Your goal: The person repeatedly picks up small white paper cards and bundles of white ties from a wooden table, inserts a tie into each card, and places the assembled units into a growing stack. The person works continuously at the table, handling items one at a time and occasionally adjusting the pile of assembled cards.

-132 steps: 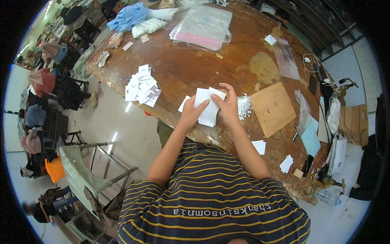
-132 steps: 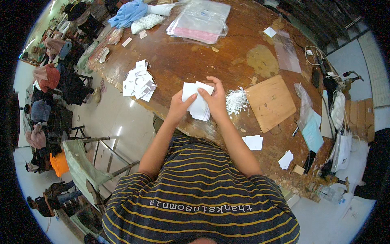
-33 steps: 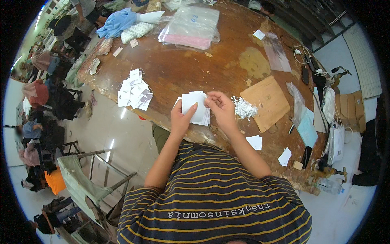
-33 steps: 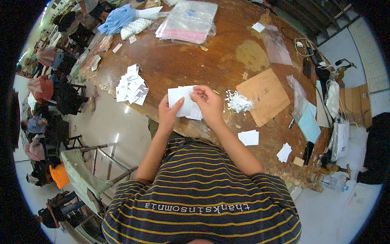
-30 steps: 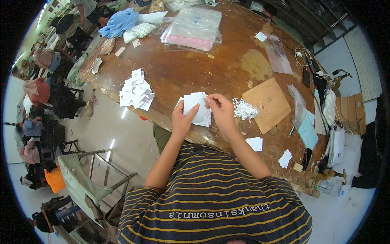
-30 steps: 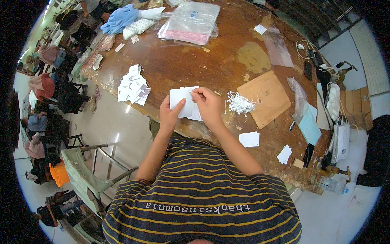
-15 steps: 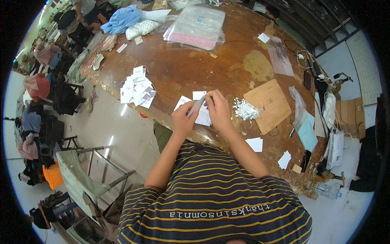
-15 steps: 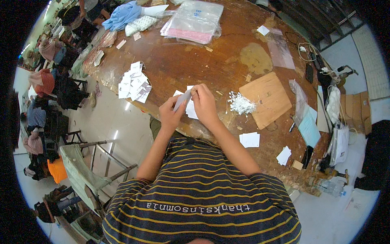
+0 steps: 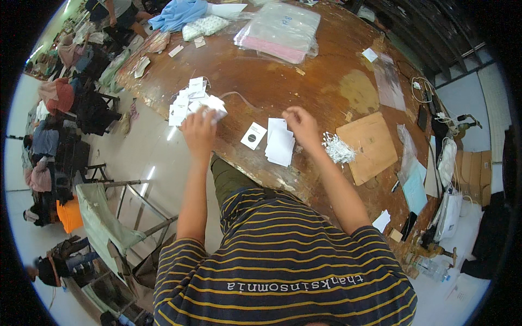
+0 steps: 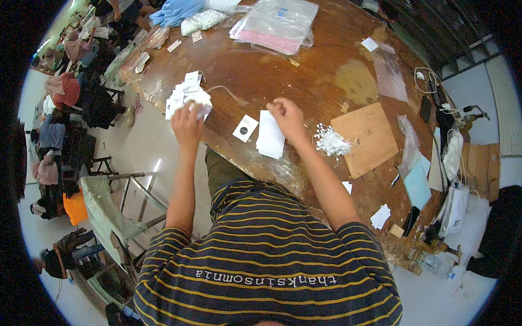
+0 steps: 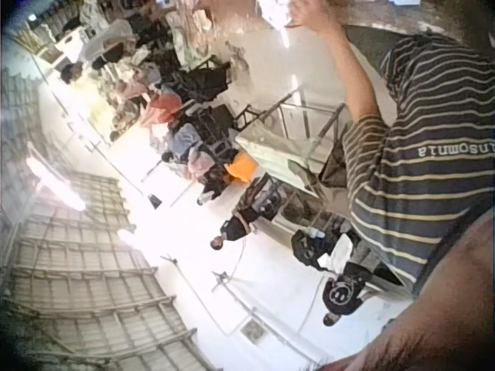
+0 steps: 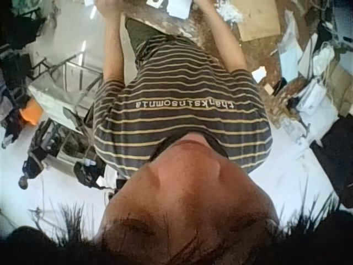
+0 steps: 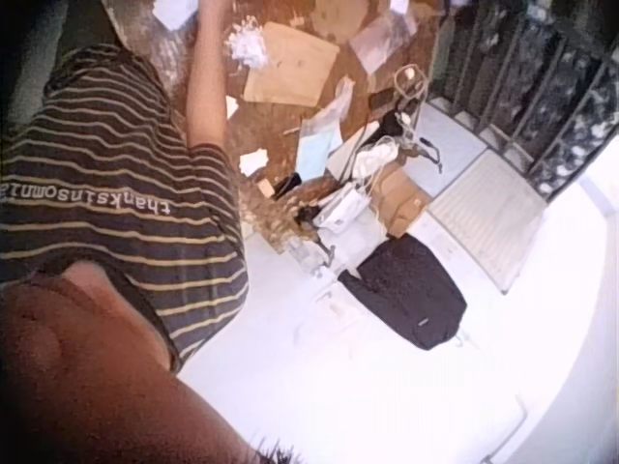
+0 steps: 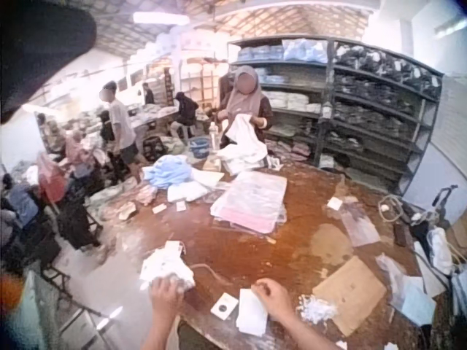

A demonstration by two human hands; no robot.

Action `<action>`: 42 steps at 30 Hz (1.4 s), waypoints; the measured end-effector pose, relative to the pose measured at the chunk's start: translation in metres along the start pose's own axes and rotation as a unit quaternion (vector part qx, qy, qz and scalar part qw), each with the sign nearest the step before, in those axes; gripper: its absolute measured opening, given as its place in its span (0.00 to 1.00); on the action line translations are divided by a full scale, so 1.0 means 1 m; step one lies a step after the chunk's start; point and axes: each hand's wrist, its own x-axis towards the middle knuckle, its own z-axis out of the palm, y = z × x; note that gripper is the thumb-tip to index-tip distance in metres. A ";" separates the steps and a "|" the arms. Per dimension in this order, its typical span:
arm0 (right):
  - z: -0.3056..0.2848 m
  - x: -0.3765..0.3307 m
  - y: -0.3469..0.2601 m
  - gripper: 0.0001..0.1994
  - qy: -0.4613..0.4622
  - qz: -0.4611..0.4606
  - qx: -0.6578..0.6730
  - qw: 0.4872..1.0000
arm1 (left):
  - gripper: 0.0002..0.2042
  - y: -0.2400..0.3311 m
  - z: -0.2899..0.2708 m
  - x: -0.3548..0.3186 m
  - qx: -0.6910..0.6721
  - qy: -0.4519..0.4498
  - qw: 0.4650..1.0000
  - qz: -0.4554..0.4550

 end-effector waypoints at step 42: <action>0.012 -0.052 -0.071 0.15 0.010 0.083 0.297 0.951 | 0.14 0.129 -0.015 0.003 -0.676 -0.194 0.626 -0.336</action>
